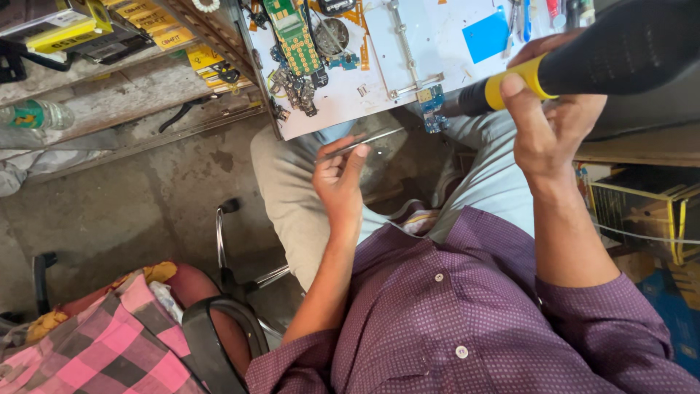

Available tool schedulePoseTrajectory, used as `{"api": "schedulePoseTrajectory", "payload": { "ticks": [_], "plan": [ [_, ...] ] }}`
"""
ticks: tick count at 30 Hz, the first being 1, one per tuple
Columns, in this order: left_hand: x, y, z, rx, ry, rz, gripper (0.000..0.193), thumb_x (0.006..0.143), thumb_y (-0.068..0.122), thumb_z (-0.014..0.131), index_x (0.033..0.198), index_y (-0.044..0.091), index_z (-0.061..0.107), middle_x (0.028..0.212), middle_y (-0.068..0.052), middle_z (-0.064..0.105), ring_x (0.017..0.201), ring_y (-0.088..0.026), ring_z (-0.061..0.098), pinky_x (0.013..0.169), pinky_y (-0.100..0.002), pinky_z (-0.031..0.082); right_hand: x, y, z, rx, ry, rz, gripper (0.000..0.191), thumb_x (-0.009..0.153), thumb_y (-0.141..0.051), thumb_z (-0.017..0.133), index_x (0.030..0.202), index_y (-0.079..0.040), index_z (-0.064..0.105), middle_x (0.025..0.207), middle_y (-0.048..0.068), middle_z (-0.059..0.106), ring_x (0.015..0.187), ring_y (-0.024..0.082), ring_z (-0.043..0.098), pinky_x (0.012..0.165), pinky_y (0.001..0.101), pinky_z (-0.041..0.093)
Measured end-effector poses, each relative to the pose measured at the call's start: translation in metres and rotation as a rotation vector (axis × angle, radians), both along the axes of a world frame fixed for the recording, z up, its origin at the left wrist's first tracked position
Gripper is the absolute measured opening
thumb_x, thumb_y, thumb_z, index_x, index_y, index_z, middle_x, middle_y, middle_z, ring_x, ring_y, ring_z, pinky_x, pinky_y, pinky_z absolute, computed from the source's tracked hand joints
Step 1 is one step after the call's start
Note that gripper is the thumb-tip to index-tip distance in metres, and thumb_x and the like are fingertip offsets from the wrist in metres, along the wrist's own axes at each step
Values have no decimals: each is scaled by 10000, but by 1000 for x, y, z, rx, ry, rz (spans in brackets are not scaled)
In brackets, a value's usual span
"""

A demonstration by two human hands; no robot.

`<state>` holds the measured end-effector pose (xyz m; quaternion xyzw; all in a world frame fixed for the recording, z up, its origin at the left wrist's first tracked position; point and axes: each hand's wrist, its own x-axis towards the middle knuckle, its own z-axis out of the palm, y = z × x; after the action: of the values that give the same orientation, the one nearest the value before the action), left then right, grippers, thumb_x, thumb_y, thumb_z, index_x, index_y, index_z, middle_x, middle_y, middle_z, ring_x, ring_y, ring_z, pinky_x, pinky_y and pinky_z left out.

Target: The person sits at a repair bench working on a phone motherboard. They hold the board with tweezers while directing a hot air gun at it, repositioning the board on the work mat, and continuing to heat and probe the board's components.

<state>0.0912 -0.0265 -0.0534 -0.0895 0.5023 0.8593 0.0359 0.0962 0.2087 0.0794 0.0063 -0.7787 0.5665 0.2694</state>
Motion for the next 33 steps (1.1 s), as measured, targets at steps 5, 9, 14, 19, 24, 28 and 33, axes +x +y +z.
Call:
{"api": "schedulePoseTrajectory", "payload": {
  "ticks": [5, 9, 14, 19, 24, 28, 33],
  "plan": [
    [-18, -6, 27, 183, 29, 51, 246, 960, 13, 752, 1172, 6, 628, 1146, -128, 733, 1057, -189, 705, 1002, -318, 536, 21, -8, 6, -310, 82, 2, 412, 982, -174, 710, 1304, -59, 479, 1193, 83, 591, 974, 191, 604, 901, 336, 515],
    [-29, -2, 55, 321, 99, 20, 266, 981, 14, 764, 1209, 12, 627, 1180, -141, 731, 1114, -192, 675, 1059, -340, 501, 47, -16, 7, -530, 106, -2, 436, 1045, -258, 718, 1329, -37, 471, 1093, 110, 597, 950, 216, 609, 880, 331, 503],
    [-26, 11, 77, 361, 122, -41, 282, 978, 31, 774, 1214, 32, 621, 1206, -151, 739, 1145, -199, 675, 1073, -343, 478, 66, -11, 0, -549, 73, 4, 516, 1086, -397, 742, 1345, -44, 470, 1007, 141, 603, 930, 213, 598, 867, 303, 475],
    [-27, 12, 80, 355, 128, -54, 284, 982, 41, 784, 1214, 32, 621, 1208, -154, 740, 1149, -195, 669, 1080, -348, 465, 71, -4, -10, -516, 84, 6, 508, 1111, -399, 765, 1308, -44, 459, 1012, 119, 552, 938, 220, 590, 910, 320, 484],
    [-29, 11, 79, 345, 134, -49, 290, 983, 45, 781, 1222, 34, 617, 1210, -153, 739, 1150, -191, 666, 1073, -340, 466, 67, 0, -12, -495, 57, 7, 559, 1097, -420, 766, 1347, -31, 452, 1014, 168, 611, 957, 243, 624, 915, 327, 500],
    [-30, 13, 80, 350, 126, -53, 293, 977, 44, 781, 1217, 32, 613, 1210, -145, 733, 1153, -202, 668, 1074, -354, 483, 59, -1, -7, -478, 40, 41, 550, 1096, -435, 738, 1344, -41, 445, 1053, 222, 657, 917, 244, 660, 844, 329, 509],
    [-40, 4, 77, 347, 180, 5, 278, 985, 32, 778, 1215, 13, 623, 1193, -158, 728, 1120, -235, 687, 1070, -387, 519, 50, 16, 11, -550, 43, 131, 586, 1093, -389, 654, 1475, -46, 371, 1121, 256, 679, 752, 205, 684, 564, 264, 485]
  ]
}}
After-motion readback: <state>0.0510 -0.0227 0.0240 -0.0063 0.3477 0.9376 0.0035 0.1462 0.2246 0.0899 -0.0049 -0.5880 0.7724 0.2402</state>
